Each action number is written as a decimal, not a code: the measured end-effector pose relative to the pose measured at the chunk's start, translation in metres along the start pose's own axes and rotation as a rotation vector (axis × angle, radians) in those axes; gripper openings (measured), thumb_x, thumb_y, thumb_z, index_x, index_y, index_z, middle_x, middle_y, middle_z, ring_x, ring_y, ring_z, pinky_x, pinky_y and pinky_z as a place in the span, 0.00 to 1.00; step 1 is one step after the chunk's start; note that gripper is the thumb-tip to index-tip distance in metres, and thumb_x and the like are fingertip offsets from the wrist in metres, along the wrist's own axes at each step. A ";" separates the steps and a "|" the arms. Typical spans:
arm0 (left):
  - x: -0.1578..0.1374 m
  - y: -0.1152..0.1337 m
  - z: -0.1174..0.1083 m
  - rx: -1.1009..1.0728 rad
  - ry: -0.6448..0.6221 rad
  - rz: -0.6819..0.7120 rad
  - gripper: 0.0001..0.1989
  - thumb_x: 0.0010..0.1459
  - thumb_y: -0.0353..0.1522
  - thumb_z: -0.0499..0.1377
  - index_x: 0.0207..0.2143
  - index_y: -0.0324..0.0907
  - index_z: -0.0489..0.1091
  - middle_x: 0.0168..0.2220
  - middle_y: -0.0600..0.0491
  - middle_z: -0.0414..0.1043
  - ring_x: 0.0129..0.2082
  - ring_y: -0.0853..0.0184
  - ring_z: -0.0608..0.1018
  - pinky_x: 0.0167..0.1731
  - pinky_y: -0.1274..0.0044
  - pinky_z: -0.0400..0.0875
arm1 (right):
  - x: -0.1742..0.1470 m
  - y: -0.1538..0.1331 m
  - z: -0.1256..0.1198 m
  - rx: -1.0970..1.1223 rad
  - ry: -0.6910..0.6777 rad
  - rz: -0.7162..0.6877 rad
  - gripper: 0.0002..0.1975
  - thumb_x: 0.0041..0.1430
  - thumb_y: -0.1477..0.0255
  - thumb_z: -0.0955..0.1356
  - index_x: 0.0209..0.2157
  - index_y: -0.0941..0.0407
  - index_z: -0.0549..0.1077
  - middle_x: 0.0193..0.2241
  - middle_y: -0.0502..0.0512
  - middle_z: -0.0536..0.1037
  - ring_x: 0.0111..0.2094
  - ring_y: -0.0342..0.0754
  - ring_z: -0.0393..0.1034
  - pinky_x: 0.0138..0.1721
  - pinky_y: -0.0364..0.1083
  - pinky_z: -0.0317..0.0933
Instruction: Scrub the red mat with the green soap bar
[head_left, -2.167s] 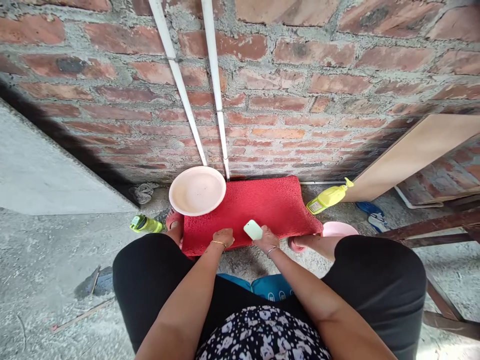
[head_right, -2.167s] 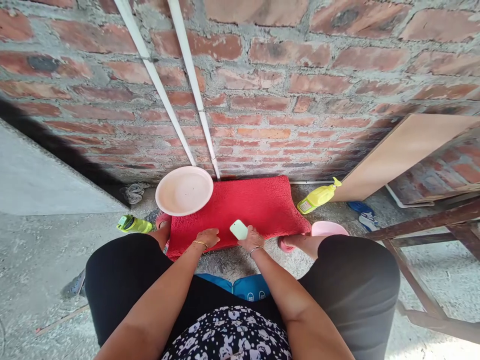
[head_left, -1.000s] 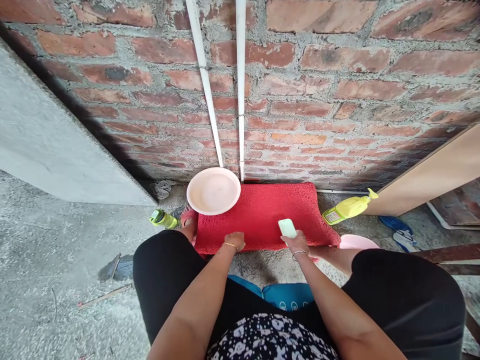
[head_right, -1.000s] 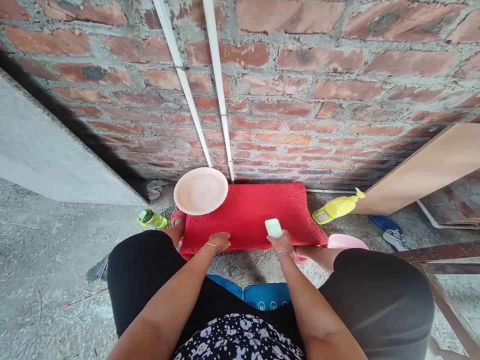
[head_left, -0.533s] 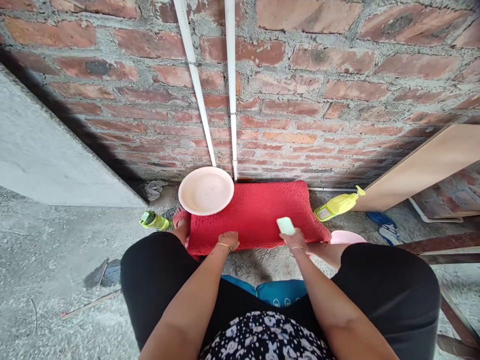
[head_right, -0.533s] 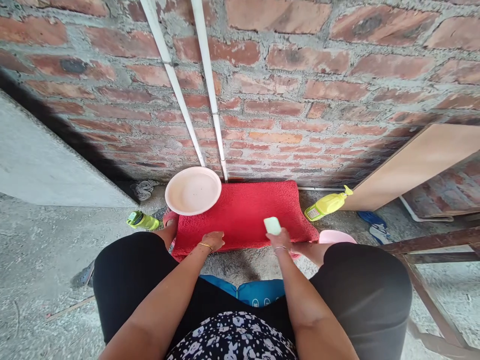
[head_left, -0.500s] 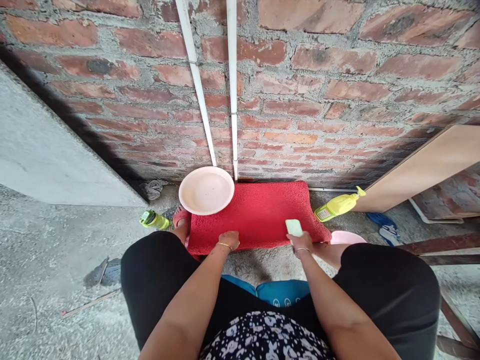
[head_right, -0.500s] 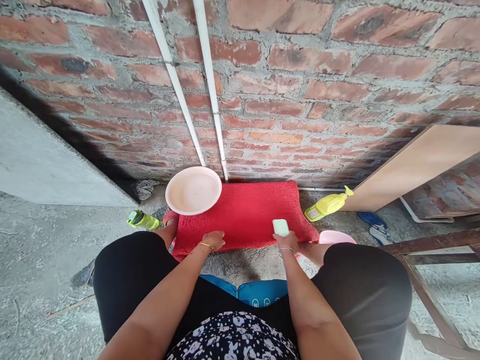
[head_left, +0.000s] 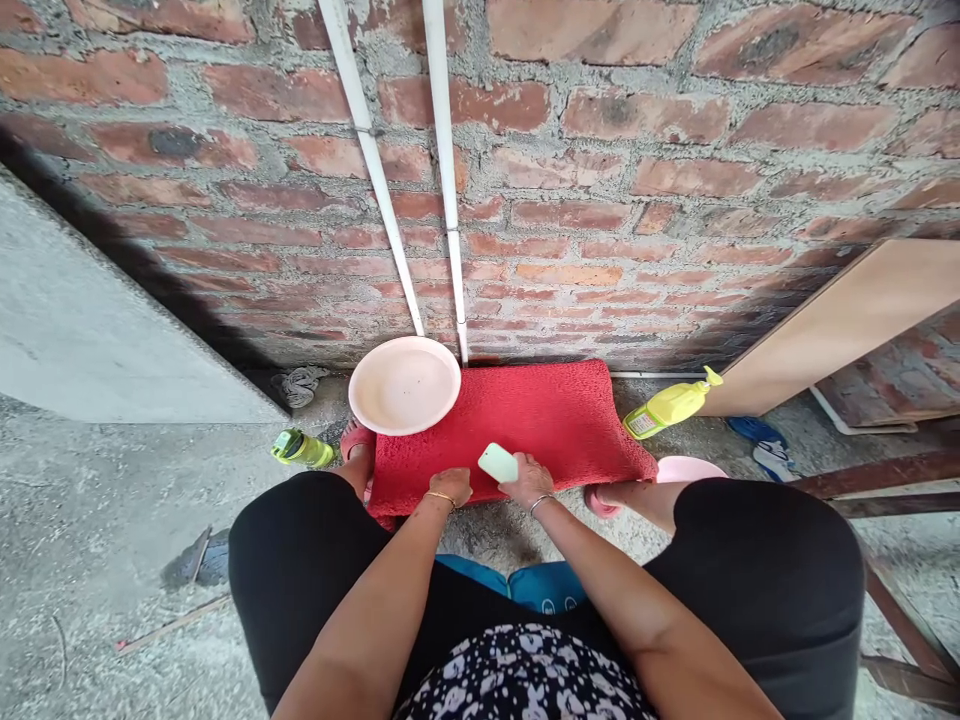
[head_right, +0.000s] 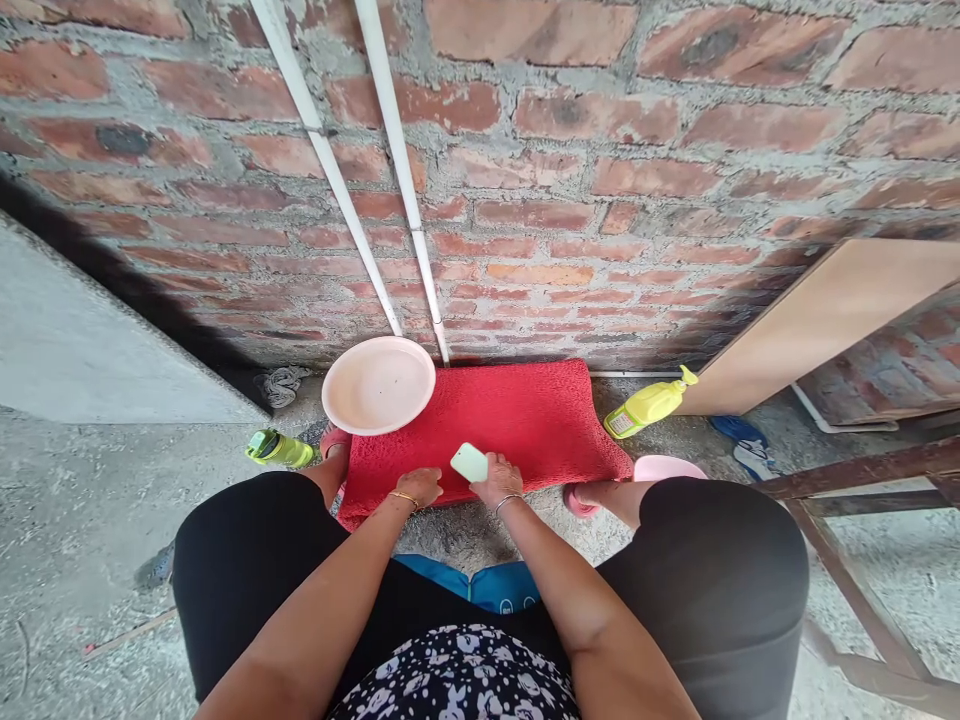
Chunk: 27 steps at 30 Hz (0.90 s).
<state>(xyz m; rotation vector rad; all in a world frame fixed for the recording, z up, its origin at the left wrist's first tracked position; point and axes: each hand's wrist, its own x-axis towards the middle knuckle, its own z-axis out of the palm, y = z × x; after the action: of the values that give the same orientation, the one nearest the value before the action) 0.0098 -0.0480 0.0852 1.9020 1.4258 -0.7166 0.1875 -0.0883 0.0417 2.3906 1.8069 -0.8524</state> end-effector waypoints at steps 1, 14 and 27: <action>0.001 0.000 0.000 -0.004 -0.004 0.000 0.19 0.59 0.33 0.53 0.53 0.42 0.69 0.58 0.44 0.69 0.57 0.56 0.71 0.53 0.67 0.67 | 0.002 0.012 -0.004 0.013 0.019 0.056 0.31 0.43 0.60 0.74 0.49 0.54 0.67 0.48 0.59 0.73 0.48 0.54 0.70 0.47 0.49 0.60; 0.004 0.000 -0.001 -0.022 -0.011 -0.001 0.20 0.58 0.33 0.53 0.53 0.45 0.69 0.58 0.45 0.69 0.57 0.56 0.71 0.51 0.65 0.68 | 0.008 0.059 -0.023 0.167 0.131 0.312 0.33 0.47 0.58 0.73 0.52 0.56 0.65 0.50 0.62 0.72 0.46 0.53 0.72 0.43 0.47 0.64; 0.006 0.000 -0.001 -0.018 -0.048 -0.002 0.21 0.60 0.35 0.52 0.56 0.45 0.66 0.60 0.46 0.66 0.59 0.56 0.69 0.54 0.66 0.66 | 0.019 0.079 -0.024 0.192 0.146 0.371 0.29 0.45 0.58 0.74 0.48 0.55 0.69 0.44 0.60 0.76 0.43 0.54 0.73 0.39 0.47 0.64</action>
<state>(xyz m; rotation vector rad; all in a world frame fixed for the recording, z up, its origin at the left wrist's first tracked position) 0.0114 -0.0437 0.0809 1.8578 1.4004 -0.7431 0.2712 -0.0889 0.0307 2.8477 1.2986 -0.8581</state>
